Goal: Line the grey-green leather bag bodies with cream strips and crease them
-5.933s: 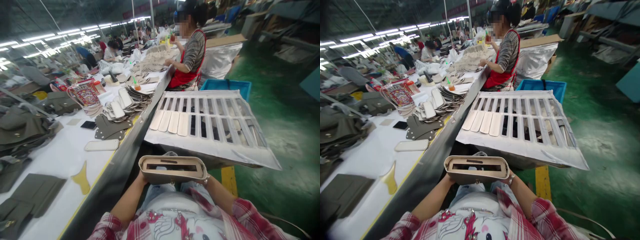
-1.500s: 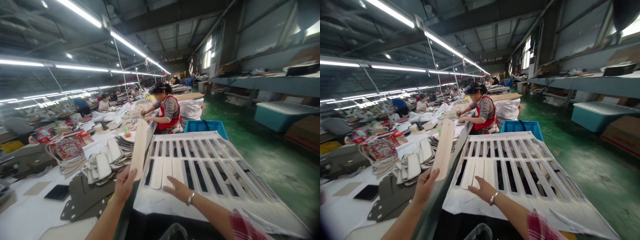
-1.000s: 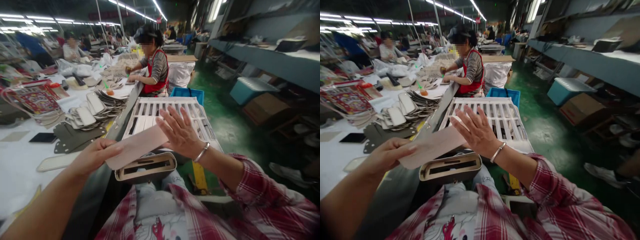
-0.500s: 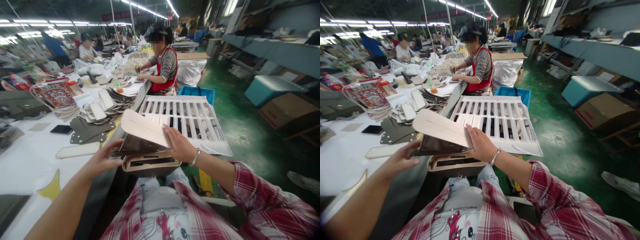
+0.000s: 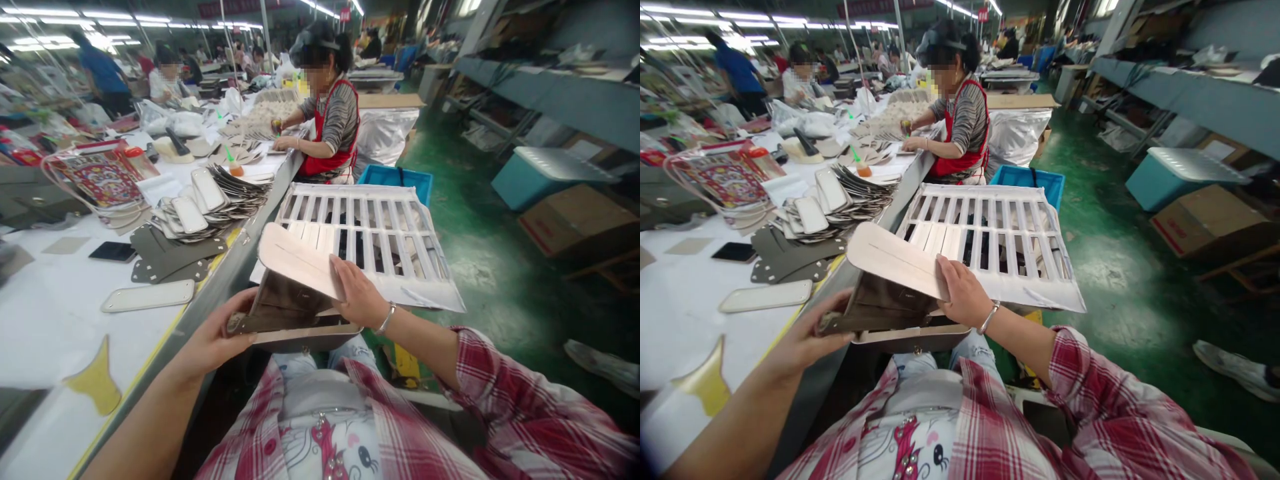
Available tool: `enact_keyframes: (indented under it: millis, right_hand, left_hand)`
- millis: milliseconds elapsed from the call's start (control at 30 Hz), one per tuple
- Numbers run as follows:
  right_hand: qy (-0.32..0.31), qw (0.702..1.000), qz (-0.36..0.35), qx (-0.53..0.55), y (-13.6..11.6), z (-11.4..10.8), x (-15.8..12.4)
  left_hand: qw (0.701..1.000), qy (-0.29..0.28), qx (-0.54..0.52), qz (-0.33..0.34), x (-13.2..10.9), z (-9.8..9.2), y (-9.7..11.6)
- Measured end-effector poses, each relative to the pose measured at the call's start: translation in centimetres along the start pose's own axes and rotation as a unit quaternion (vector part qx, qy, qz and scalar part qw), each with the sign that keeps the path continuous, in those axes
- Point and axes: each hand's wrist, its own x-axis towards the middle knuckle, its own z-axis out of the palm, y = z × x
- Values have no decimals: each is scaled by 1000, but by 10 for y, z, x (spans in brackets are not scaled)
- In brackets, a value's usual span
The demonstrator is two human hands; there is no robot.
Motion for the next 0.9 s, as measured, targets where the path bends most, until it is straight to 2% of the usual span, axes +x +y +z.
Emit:
enact_keyframes:
  millis: [67,133,167,267,333,367,467,533,633,700,733,833,900]
  right_hand:
    - [3,1000,4,-21,7,3,-2]
    - [-17,998,8,-52,12,1,-7]
    - [-32,997,7,-72,14,-1,-10]
    - [-80,987,-19,-139,17,-8,-21]
    - [-91,978,-48,-180,17,-8,-25]
    - [-92,974,-65,-197,16,-7,-26]
    - [-90,960,-137,-229,9,5,-21]
    - [-97,948,-190,-236,3,15,-16]
    - [-110,936,-235,-238,-2,22,-13]
    - [-117,933,-244,-236,-1,22,-15]
    - [-121,932,-247,-235,0,20,-17]
    - [-141,926,-259,-234,2,16,-20]
    - [-159,923,-261,-234,1,16,-20]
  left_hand:
    - [998,11,60,-11,7,4,-6]
    - [982,13,186,4,16,9,-17]
    - [964,5,265,21,21,12,-24]
    - [879,3,473,57,29,15,-44]
    - [842,44,534,59,28,11,-52]
    - [840,76,535,57,26,6,-54]
    - [875,164,454,41,13,-12,-59]
    - [907,217,361,-7,3,-21,-65]
    - [941,275,183,-72,-11,-21,-79]
    - [950,283,104,-82,-16,-11,-87]
    - [953,275,96,-87,-16,-5,-90]
    - [950,230,173,-120,-11,10,-94]
    - [942,197,240,-125,-4,14,-97]
